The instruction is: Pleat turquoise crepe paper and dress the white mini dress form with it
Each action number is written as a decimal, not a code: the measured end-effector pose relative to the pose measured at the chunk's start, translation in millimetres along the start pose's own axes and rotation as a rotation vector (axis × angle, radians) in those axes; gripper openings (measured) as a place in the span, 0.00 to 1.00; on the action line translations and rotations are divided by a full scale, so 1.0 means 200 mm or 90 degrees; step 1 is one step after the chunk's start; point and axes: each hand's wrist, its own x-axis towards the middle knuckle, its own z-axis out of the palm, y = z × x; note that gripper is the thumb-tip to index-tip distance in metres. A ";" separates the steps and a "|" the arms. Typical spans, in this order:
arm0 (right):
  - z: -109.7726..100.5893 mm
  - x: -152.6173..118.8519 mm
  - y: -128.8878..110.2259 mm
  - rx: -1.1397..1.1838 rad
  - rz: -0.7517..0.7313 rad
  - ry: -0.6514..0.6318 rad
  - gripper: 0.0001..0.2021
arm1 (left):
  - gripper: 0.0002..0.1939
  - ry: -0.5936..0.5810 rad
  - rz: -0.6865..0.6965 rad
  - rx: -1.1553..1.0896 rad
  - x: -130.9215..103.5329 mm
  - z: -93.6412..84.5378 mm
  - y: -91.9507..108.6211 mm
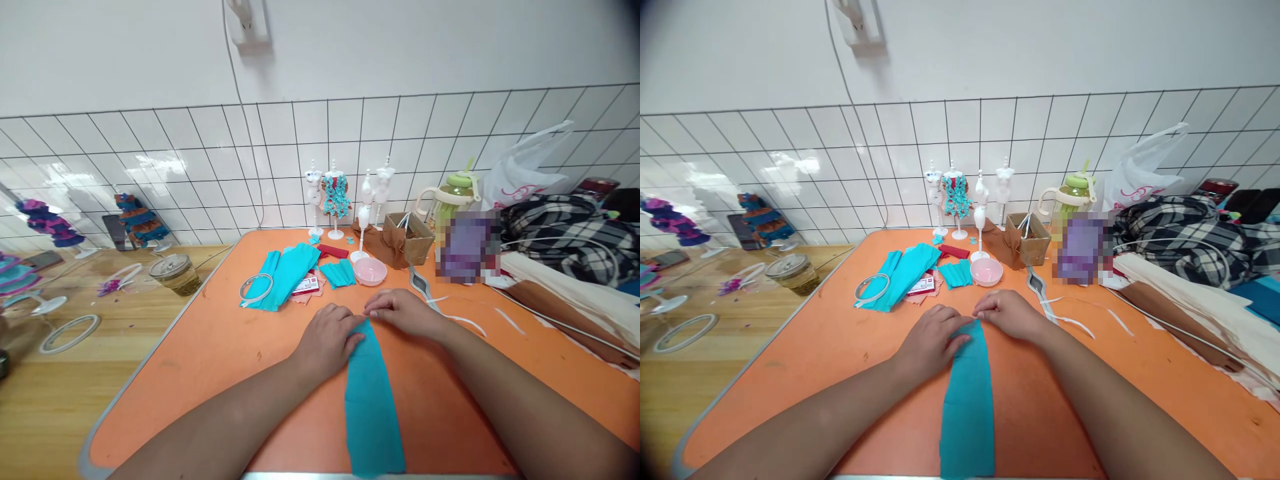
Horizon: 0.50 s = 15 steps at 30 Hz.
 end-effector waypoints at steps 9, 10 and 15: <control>0.00 -0.01 0.03 -0.111 0.044 0.010 0.13 | 0.11 -0.025 -0.001 0.010 0.02 0.04 -0.03; 0.00 -0.01 0.04 -0.117 0.043 0.005 0.10 | 0.11 -0.028 -0.001 0.013 0.02 0.04 -0.03; 0.01 0.01 0.05 -0.157 0.000 -0.006 0.06 | 0.11 -0.015 -0.009 -0.002 0.02 0.04 -0.03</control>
